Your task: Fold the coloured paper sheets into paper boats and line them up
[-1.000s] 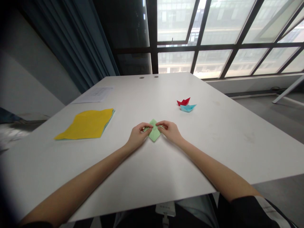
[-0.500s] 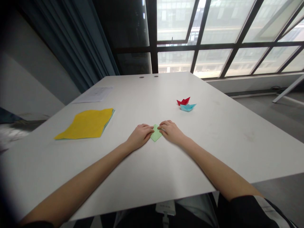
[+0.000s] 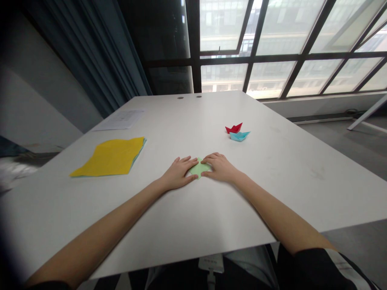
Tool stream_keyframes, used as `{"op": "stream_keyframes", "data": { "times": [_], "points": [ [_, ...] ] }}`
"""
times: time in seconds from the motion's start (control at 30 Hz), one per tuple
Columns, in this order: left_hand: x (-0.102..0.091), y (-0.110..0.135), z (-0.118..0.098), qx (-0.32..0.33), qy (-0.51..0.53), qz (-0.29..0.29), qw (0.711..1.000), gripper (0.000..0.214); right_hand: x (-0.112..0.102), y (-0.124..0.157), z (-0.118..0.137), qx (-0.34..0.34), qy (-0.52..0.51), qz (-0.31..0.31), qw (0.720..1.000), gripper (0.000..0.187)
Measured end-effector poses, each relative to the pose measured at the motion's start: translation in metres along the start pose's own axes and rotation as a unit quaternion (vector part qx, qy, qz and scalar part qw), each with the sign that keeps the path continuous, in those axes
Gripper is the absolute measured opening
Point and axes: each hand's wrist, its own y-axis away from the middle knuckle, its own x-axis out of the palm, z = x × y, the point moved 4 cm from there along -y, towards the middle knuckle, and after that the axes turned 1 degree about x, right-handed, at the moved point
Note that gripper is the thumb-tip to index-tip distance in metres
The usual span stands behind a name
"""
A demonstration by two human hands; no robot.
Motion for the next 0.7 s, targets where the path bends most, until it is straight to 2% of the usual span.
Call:
{"op": "stream_keyframes", "data": {
  "times": [0.13,0.23,0.47,0.7],
  "points": [
    [-0.0012,-0.0002,-0.0006,0.002,0.025,-0.036,0.999,0.047,-0.0031,0.0005,0.0012,-0.01,-0.005,-0.027,1.0,0.036],
    [-0.0024,0.0,0.0002,0.022,0.023,-0.052,0.998,0.038,-0.0064,0.0015,0.0032,-0.026,-0.011,-0.017,0.999,0.03],
    [-0.0087,0.0018,-0.0012,0.095,0.004,-0.065,0.993,0.045,-0.0098,0.0037,0.0,-0.038,-0.015,0.009,0.999,0.034],
    [-0.0078,0.0,0.0012,0.081,0.029,-0.083,0.993,0.026,-0.0085,0.0015,0.0014,-0.04,-0.013,0.009,0.999,0.027]
  ]
}}
